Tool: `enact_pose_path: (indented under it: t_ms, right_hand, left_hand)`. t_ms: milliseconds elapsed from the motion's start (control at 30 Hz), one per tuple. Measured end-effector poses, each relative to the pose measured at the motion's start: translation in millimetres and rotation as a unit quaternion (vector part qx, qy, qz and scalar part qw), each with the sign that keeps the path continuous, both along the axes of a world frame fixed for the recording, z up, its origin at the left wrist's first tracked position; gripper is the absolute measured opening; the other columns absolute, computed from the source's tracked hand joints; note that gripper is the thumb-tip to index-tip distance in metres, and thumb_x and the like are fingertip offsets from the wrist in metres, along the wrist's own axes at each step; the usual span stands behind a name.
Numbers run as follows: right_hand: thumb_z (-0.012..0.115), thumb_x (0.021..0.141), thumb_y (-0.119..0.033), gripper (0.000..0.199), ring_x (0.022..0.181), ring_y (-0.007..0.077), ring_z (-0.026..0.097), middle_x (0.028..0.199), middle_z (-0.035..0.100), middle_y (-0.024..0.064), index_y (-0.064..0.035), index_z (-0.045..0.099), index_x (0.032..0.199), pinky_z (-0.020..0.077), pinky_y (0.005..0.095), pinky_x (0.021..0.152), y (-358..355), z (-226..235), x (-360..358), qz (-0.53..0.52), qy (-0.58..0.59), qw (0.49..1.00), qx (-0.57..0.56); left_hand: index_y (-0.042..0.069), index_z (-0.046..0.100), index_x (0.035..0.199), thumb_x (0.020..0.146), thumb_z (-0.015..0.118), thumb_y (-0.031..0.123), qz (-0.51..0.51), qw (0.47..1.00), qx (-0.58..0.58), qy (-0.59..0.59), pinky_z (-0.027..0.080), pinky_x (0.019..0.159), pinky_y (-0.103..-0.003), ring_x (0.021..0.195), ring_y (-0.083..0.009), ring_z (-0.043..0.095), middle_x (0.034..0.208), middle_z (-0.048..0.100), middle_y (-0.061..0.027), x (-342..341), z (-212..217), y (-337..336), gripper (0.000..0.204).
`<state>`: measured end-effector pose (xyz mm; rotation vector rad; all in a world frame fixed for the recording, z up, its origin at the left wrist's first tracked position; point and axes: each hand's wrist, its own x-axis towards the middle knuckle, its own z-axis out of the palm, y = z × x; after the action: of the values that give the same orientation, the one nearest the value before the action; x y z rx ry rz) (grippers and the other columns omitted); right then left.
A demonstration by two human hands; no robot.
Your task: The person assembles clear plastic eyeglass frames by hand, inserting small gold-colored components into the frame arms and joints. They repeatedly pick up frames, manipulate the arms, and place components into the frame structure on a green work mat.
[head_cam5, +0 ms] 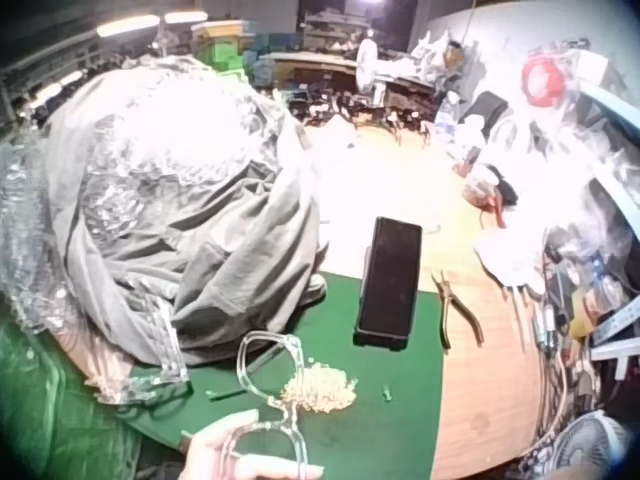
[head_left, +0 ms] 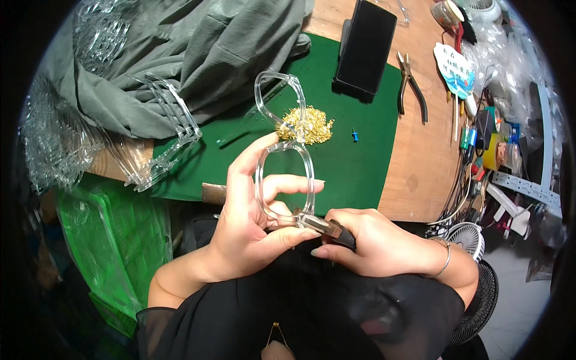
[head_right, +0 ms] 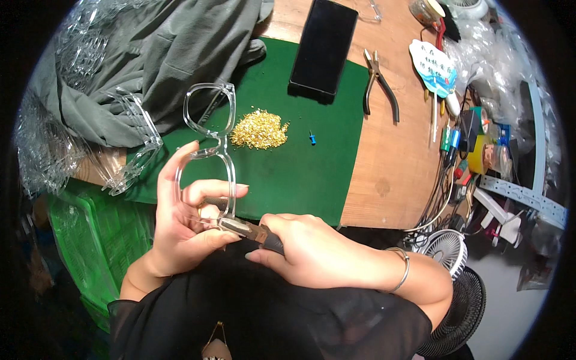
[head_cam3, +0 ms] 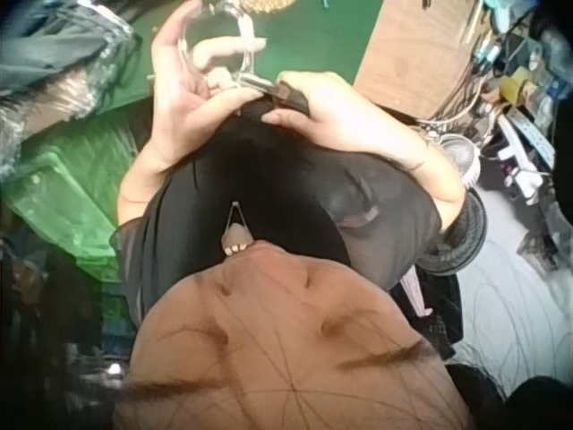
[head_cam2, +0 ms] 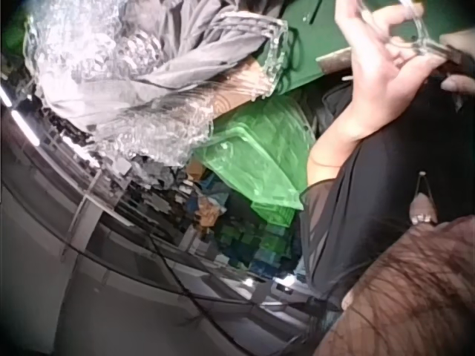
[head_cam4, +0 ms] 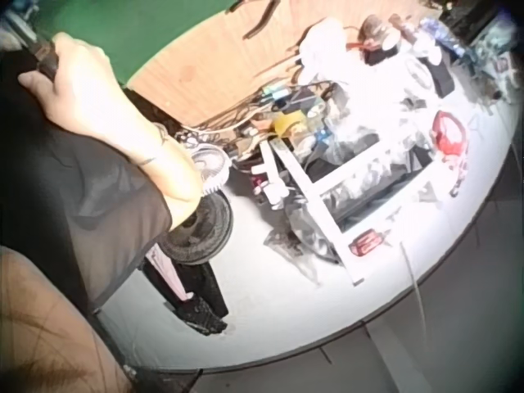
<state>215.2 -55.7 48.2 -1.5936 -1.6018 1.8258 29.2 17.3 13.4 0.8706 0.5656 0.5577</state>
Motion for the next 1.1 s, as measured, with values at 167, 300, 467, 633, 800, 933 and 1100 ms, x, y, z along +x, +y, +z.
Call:
enact_pose_path:
  t_ms: [167, 300, 467, 633, 800, 933, 1100]
  right_hand:
    - [0.051, 0.094, -0.024, 0.032, 0.097, 0.0158, 0.053, 0.101, 0.056, 0.0090, 0.0012, 0.047, 0.114, 0.0408, 0.0284, 0.087, 4.6, -5.4, 11.1, -0.016, 0.192, 0.972, -0.134]
    - [0.051, 0.094, -0.023, 0.031, 0.099, 0.0149, 0.052, 0.102, 0.056, 0.0084, 0.0012, 0.048, 0.114, 0.0408, 0.0283, 0.089, 4.0, -11.4, 8.2, -0.033, 0.249, 0.958, -0.137]
    - [0.052, 0.094, -0.022, 0.031, 0.099, 0.0149, 0.052, 0.102, 0.057, 0.0084, 0.0012, 0.047, 0.114, 0.0408, 0.0283, 0.089, 5.8, -10.5, 7.9, -0.028, 0.235, 0.962, -0.134]
    - [0.053, 0.092, -0.021, 0.034, 0.099, 0.0186, 0.055, 0.103, 0.058, 0.0103, 0.0011, 0.047, 0.116, 0.0416, 0.0302, 0.089, 5.7, -10.6, 10.6, -0.018, 0.202, 0.969, -0.141]
    - [0.055, 0.091, -0.019, 0.033, 0.099, 0.0214, 0.056, 0.103, 0.058, 0.0118, 0.0011, 0.048, 0.116, 0.0429, 0.0323, 0.088, 3.4, -7.0, 13.8, -0.070, 0.128, 0.989, -0.037]
    - [0.057, 0.089, -0.016, 0.026, 0.087, 0.0158, 0.056, 0.093, 0.058, 0.0088, 0.0006, 0.052, 0.108, 0.0449, 0.0295, 0.080, -15.4, -66.8, 6.1, -0.290, 0.033, 0.948, 0.127]
    - [0.058, 0.089, -0.015, 0.021, 0.070, 0.0064, 0.047, 0.078, 0.054, -0.0001, -0.0001, 0.052, 0.102, 0.0405, 0.0230, 0.064, -15.8, -89.4, -3.5, -0.360, 0.027, 0.923, 0.133]
  left_hand:
    - [0.009, 0.000, 0.139, 0.077, 0.061, -0.011, -0.049, 0.986, 0.157, -0.008, 0.054, 0.064, -0.022, 0.077, -0.0169, 0.065, 0.118, 0.046, -0.0280, -2.5, -4.6, 9.5, 0.089]
    - [0.009, 0.000, 0.139, 0.078, 0.060, -0.011, -0.031, 0.986, 0.162, -0.016, 0.054, 0.064, -0.023, 0.078, -0.0172, 0.065, 0.118, 0.046, -0.0280, -1.3, -4.2, 7.0, 0.088]
    - [0.009, 0.000, 0.139, 0.078, 0.061, -0.011, -0.018, 0.983, 0.181, -0.035, 0.053, 0.062, -0.022, 0.078, -0.0164, 0.064, 0.118, 0.046, -0.0279, -2.4, -9.4, 4.7, 0.089]
    - [0.011, -0.001, 0.140, 0.077, 0.063, -0.011, -0.027, 0.975, 0.216, -0.035, 0.051, 0.061, -0.021, 0.074, -0.0136, 0.063, 0.119, 0.047, -0.0268, -2.7, -16.6, 4.5, 0.092]
    - [0.013, -0.007, 0.142, 0.073, 0.069, -0.009, -0.007, 0.994, 0.100, -0.042, 0.049, 0.066, -0.022, 0.068, -0.0099, 0.059, 0.116, 0.051, -0.0245, -7.9, -5.5, 10.5, 0.105]
    - [0.011, -0.005, 0.143, 0.074, 0.070, -0.002, 0.005, 0.996, -0.017, -0.093, 0.047, 0.056, -0.026, 0.058, -0.0124, 0.055, 0.114, 0.051, -0.0251, -0.1, 5.7, 19.0, 0.102]
    - [0.013, -0.004, 0.143, 0.074, 0.069, -0.001, 0.011, 0.996, -0.034, -0.081, 0.046, 0.051, -0.028, 0.052, -0.0162, 0.054, 0.114, 0.051, -0.0247, -5.3, 13.6, 23.5, 0.101]
